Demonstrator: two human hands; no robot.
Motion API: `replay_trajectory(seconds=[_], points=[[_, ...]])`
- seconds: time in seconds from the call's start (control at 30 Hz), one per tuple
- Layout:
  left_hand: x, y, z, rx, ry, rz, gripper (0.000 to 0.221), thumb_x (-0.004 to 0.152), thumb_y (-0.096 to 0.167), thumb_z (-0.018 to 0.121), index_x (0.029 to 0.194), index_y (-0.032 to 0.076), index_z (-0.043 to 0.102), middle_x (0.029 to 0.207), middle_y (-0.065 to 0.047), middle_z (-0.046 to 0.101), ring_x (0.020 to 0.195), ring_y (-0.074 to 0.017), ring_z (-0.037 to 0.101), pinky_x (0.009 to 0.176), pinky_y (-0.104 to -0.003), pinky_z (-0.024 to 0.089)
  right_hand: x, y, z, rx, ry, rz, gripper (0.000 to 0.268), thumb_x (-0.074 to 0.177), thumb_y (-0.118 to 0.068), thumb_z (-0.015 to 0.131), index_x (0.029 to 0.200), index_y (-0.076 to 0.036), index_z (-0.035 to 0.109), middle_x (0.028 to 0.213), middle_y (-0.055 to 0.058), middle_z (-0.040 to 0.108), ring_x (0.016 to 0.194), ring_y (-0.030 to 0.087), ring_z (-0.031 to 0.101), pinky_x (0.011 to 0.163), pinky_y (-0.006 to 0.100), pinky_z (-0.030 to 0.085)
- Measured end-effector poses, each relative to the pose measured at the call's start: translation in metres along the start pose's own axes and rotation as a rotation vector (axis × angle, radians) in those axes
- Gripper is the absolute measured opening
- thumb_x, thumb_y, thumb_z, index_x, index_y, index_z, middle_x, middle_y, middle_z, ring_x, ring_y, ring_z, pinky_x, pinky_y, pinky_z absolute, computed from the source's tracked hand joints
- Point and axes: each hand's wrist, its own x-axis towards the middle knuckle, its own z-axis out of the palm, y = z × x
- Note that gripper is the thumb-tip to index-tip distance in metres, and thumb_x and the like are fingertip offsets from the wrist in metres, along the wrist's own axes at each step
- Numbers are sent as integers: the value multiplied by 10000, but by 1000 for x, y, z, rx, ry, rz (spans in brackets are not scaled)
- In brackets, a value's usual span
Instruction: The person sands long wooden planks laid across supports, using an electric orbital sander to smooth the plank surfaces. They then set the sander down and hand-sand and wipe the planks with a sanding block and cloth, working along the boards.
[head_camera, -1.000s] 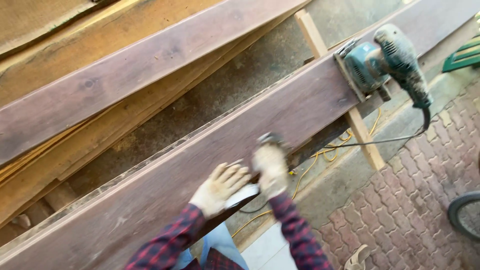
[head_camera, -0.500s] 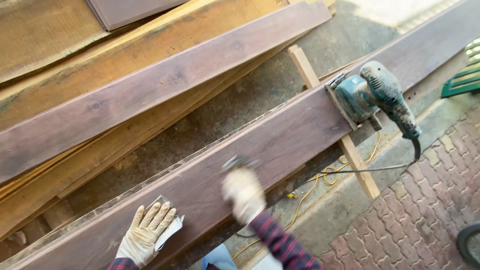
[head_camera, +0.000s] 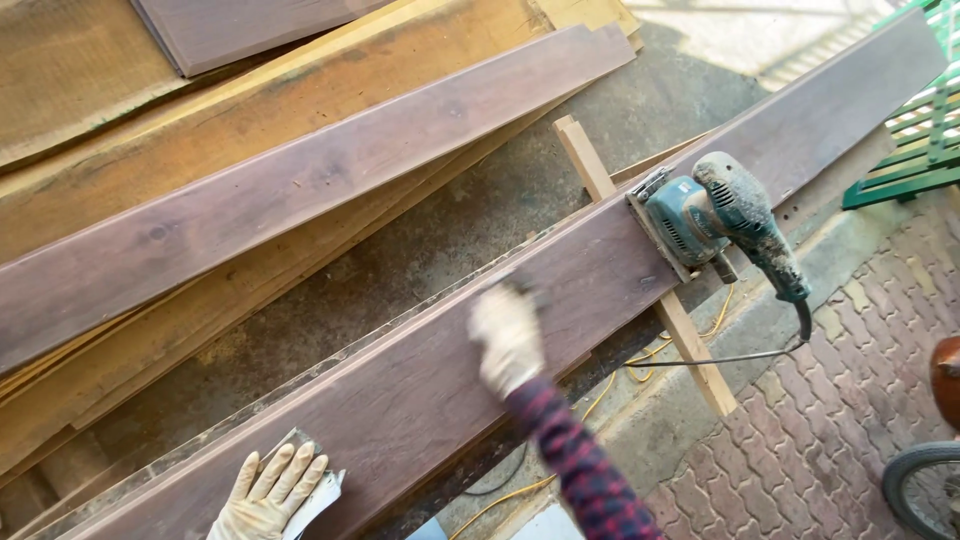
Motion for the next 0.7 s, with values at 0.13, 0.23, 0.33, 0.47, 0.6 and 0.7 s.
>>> replay_trajectory(seconds=[0.13, 0.23, 0.33, 0.47, 0.6, 0.7], points=[[-22, -9, 23, 73, -16, -36, 669, 973, 499, 359, 1593, 263, 276, 1651, 3, 267, 1527, -191, 209, 1270, -470, 82, -13, -15, -18, 898, -169, -301, 297, 984, -74, 482, 705, -158, 543, 678, 14, 500, 713, 154, 547, 1066, 413, 420], [-33, -12, 29, 107, -47, -60, 636, 984, 474, 358, 1587, 284, 294, 1652, 22, 282, 1537, -181, 220, 1293, -475, 87, 33, 62, 55, 969, 465, -251, 208, 848, 78, 543, 820, -121, 598, 818, 73, 584, 832, 227, 586, 936, 402, 529], [-20, -6, 15, 72, -71, -78, 670, 954, 505, 360, 1584, 295, 277, 1653, 36, 260, 1534, -170, 203, 1287, -468, 80, 58, 96, 178, 752, 555, 93, 205, 863, 84, 524, 964, -61, 629, 959, 120, 621, 930, 267, 604, 891, 369, 513], [1, -4, -12, -17, -59, -43, 798, 871, 583, 406, 1583, 260, 245, 1642, 13, 234, 1511, -184, 185, 1238, -467, 77, 25, 38, 12, 975, 730, -63, 109, 867, -15, 483, 841, -106, 537, 865, 65, 543, 872, 219, 536, 858, 350, 464], [-1, -7, -4, 3, -164, -47, 849, 779, 498, 494, 1560, 259, 262, 1619, 1, 254, 1491, -203, 201, 1222, -492, 79, -26, -54, -33, 1252, 620, -342, 159, 828, -16, 517, 866, -118, 633, 900, 29, 628, 881, 185, 594, 808, 366, 518], [12, 2, -29, 42, -295, -110, 828, 753, 401, 538, 1533, 273, 291, 1590, 10, 286, 1464, -217, 229, 1207, -514, 90, -21, -18, -30, 1016, 632, -527, 250, 754, 37, 541, 906, -116, 669, 982, 49, 699, 960, 218, 656, 865, 388, 530]])
